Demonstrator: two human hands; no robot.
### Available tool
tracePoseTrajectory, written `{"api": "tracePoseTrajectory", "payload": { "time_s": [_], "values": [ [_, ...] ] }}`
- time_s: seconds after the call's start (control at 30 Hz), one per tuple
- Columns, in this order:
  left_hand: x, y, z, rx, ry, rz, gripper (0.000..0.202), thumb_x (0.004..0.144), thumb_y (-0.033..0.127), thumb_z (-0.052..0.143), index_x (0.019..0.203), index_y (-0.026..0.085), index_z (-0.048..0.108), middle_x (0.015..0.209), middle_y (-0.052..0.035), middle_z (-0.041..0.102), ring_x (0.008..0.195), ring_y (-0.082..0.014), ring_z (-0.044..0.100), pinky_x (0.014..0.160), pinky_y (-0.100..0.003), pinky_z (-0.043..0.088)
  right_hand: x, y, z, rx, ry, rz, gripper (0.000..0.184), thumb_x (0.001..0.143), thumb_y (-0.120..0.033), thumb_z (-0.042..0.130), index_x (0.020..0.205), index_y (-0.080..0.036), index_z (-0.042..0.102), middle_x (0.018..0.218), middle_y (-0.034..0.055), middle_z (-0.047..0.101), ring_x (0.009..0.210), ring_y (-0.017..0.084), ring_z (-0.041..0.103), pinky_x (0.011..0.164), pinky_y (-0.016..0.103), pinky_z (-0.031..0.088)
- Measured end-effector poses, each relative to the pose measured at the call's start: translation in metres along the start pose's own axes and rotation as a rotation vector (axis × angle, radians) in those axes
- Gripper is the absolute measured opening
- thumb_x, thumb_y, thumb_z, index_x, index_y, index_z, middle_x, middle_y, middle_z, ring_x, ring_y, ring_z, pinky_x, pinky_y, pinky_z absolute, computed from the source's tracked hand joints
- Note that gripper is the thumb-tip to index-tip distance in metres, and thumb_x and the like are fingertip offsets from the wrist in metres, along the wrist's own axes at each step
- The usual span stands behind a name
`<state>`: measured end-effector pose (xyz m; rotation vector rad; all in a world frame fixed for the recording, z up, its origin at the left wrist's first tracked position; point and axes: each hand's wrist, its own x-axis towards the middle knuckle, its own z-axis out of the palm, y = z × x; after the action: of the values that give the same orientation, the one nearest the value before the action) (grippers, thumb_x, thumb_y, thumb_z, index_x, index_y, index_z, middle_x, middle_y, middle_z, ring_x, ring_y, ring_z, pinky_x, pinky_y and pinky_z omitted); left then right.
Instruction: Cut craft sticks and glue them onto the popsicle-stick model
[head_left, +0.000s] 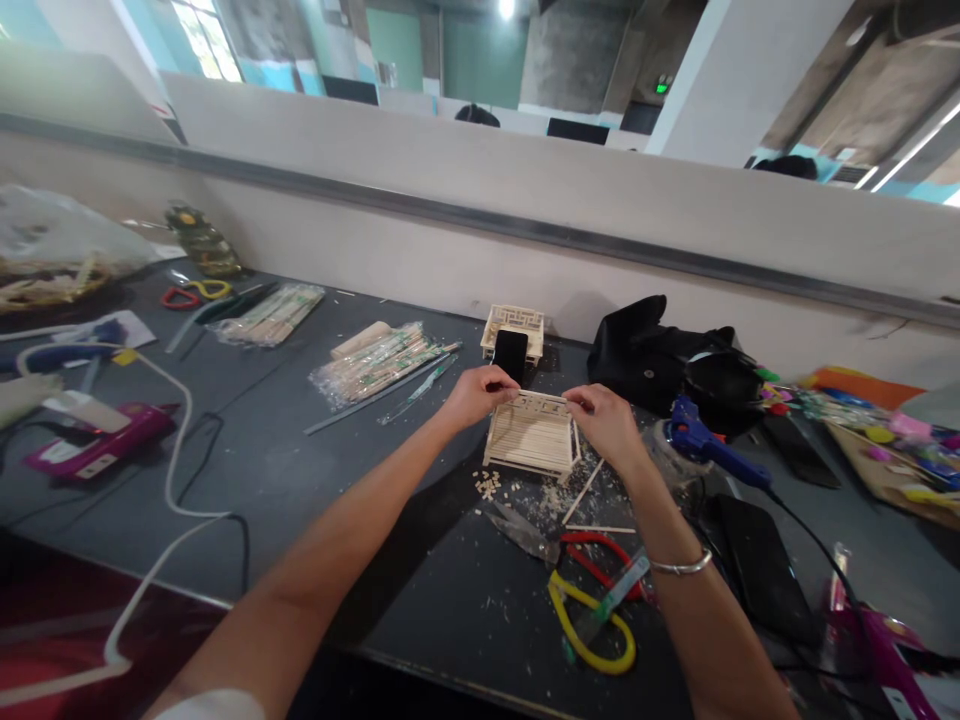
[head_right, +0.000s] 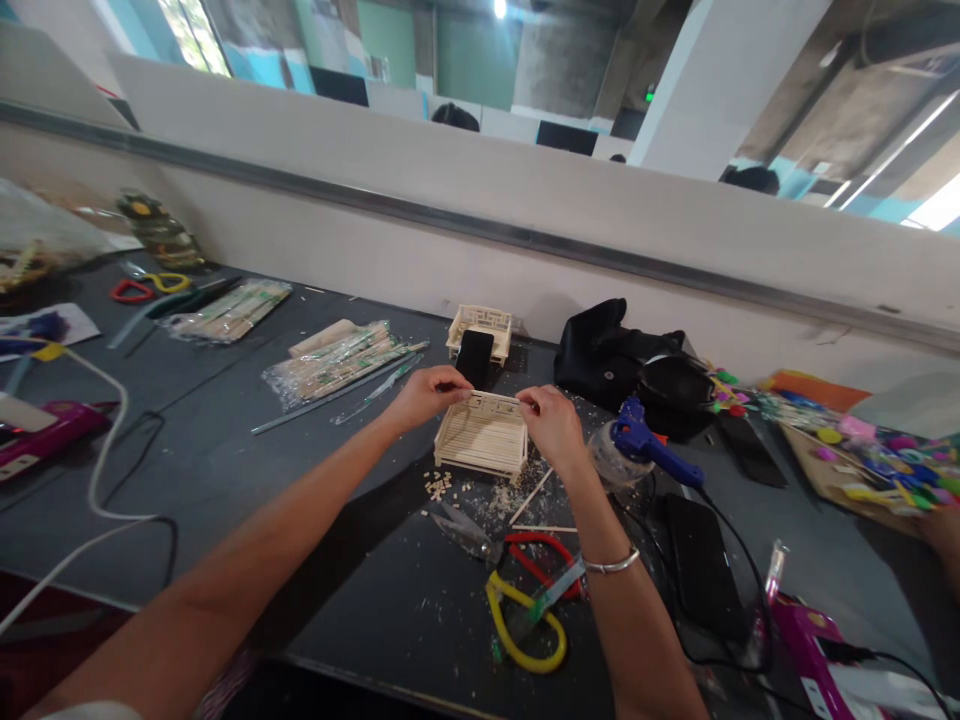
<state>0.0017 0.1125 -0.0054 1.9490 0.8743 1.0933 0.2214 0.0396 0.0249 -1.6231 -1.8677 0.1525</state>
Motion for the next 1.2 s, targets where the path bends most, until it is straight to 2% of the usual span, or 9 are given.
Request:
{"api": "tracePoseTrajectory", "payload": {
  "time_s": [0.23, 0.4, 0.5, 0.57, 0.7, 0.8, 0.93, 1.07, 1.2],
  "values": [
    [0.001, 0.001, 0.001, 0.005, 0.013, -0.004, 0.007, 0.073, 0.023, 0.070, 0.072, 0.019, 0.075, 0.076, -0.0031, 0.070, 0.069, -0.0153, 0.061, 0.065, -0.026, 0.046, 0.002, 0.000, -0.006, -0.020, 0.018, 0.067, 0.016, 0.071, -0.014, 0.056, 0.074, -0.021, 0.070, 0.075, 0.0026, 0.072, 0.067, 0.018, 0.065, 0.066, 0.029, 0.051],
    [-0.001, 0.004, 0.001, 0.011, 0.016, -0.019, 0.008, 0.074, 0.023, 0.068, 0.072, 0.019, 0.075, 0.075, -0.0031, 0.070, 0.069, -0.0151, 0.060, 0.065, -0.026, 0.045, -0.010, -0.021, -0.042, -0.077, 0.053, 0.089, 0.012, 0.073, -0.023, 0.056, 0.067, -0.022, 0.067, 0.067, 0.0012, 0.068, 0.064, 0.018, 0.063, 0.062, 0.029, 0.047],
    [-0.002, 0.004, 0.002, 0.019, 0.024, -0.023, 0.010, 0.074, 0.026, 0.067, 0.073, 0.019, 0.075, 0.075, -0.0029, 0.070, 0.070, -0.0155, 0.060, 0.065, -0.026, 0.045, -0.023, -0.028, -0.076, -0.234, 0.144, 0.097, 0.018, 0.079, -0.033, 0.053, 0.078, -0.024, 0.070, 0.073, 0.0032, 0.070, 0.068, 0.021, 0.064, 0.061, 0.030, 0.045],
    [-0.002, 0.004, 0.002, 0.022, 0.028, -0.023, 0.011, 0.074, 0.027, 0.067, 0.073, 0.019, 0.074, 0.075, -0.0028, 0.070, 0.070, -0.0155, 0.060, 0.065, -0.026, 0.045, -0.034, -0.023, -0.097, -0.389, 0.187, 0.128, 0.025, 0.080, -0.033, 0.050, 0.092, -0.024, 0.070, 0.080, 0.0059, 0.071, 0.074, 0.025, 0.066, 0.063, 0.034, 0.046],
    [-0.002, 0.004, 0.003, 0.013, 0.032, -0.022, 0.011, 0.074, 0.027, 0.067, 0.072, 0.019, 0.074, 0.075, -0.0029, 0.070, 0.070, -0.0155, 0.060, 0.064, -0.026, 0.045, -0.060, 0.007, -0.122, -0.675, 0.060, 0.116, 0.050, 0.079, -0.034, 0.052, 0.125, -0.016, 0.059, 0.103, 0.0171, 0.070, 0.090, 0.036, 0.065, 0.071, 0.044, 0.049],
    [-0.002, 0.004, 0.003, 0.014, 0.029, -0.022, 0.010, 0.074, 0.026, 0.067, 0.073, 0.019, 0.074, 0.075, -0.0028, 0.070, 0.069, -0.0155, 0.060, 0.064, -0.026, 0.045, -0.078, 0.030, -0.126, -0.775, 0.012, 0.172, 0.062, 0.079, -0.040, 0.055, 0.135, -0.013, 0.052, 0.113, 0.0220, 0.068, 0.093, 0.041, 0.064, 0.071, 0.049, 0.049],
    [-0.002, 0.002, 0.003, 0.031, 0.034, -0.015, 0.010, 0.074, 0.026, 0.067, 0.073, 0.019, 0.074, 0.075, -0.0027, 0.070, 0.069, -0.0155, 0.060, 0.064, -0.026, 0.045, -0.087, 0.046, -0.117, -0.732, 0.036, 0.254, 0.062, 0.081, -0.042, 0.053, 0.136, -0.014, 0.052, 0.109, 0.0197, 0.069, 0.095, 0.039, 0.065, 0.075, 0.049, 0.052],
    [-0.002, 0.001, 0.003, 0.033, 0.035, -0.012, 0.012, 0.075, 0.028, 0.067, 0.073, 0.019, 0.074, 0.075, -0.0028, 0.071, 0.070, -0.0157, 0.061, 0.064, -0.026, 0.045, -0.084, 0.055, -0.108, -0.565, 0.027, 0.229, 0.052, 0.079, -0.035, 0.047, 0.125, -0.013, 0.058, 0.105, 0.0155, 0.071, 0.100, 0.032, 0.067, 0.087, 0.043, 0.052],
    [-0.002, 0.000, 0.004, 0.017, 0.043, -0.020, 0.012, 0.074, 0.029, 0.067, 0.072, 0.019, 0.074, 0.075, -0.0027, 0.071, 0.070, -0.0156, 0.060, 0.064, -0.026, 0.045, -0.083, 0.055, -0.109, -0.544, 0.068, 0.266, 0.040, 0.077, -0.034, 0.048, 0.110, -0.019, 0.065, 0.094, 0.0107, 0.073, 0.087, 0.031, 0.069, 0.075, 0.041, 0.055]
  ]
}}
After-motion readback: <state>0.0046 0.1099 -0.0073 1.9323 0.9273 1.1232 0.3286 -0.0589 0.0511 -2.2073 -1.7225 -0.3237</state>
